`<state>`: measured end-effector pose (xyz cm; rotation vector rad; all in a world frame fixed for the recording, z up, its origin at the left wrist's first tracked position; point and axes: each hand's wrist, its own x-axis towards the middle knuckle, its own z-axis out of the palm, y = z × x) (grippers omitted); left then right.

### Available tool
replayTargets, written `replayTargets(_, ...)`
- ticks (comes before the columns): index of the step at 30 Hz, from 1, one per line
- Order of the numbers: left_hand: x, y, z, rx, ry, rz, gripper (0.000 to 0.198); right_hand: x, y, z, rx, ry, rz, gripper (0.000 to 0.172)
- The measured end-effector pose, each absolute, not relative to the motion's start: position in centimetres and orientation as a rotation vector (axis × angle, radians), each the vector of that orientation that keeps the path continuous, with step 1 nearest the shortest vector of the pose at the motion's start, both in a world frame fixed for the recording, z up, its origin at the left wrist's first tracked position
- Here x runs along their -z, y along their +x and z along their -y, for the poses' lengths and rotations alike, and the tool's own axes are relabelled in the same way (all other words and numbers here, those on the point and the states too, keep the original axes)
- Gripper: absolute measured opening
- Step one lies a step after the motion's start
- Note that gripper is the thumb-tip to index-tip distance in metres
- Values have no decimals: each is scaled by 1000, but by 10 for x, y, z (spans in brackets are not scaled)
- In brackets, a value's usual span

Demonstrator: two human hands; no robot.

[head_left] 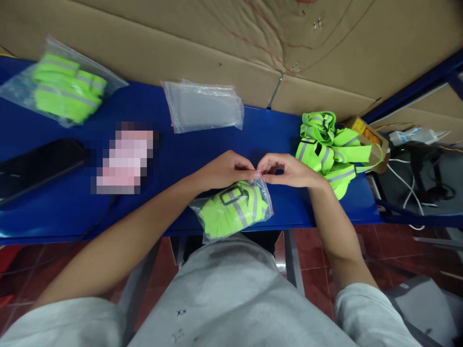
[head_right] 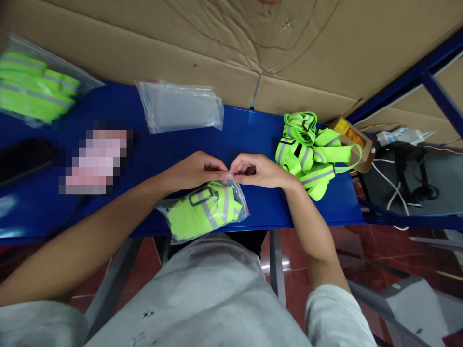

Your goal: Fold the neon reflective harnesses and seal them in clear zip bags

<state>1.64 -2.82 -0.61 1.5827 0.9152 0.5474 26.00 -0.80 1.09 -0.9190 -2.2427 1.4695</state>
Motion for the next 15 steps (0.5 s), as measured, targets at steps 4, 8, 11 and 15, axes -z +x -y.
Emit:
replayTargets(4, 9, 18, 28, -529, 1551, -915, 34, -11, 259, 10, -1425, -930, 2293, 31)
replayTargets(8, 13, 16, 25, -491, 1510, -888, 30, -13, 254, 14, -1247, -949, 2327, 26)
replayTargets(11, 13, 13, 24, -446, 1445, -861, 30, -14, 251, 18, -1172, -920, 2363, 23)
replayTargets(15, 10, 11, 24, -445, 1426, -853, 28, -11, 247, 22, -876, -888, 2466, 13)
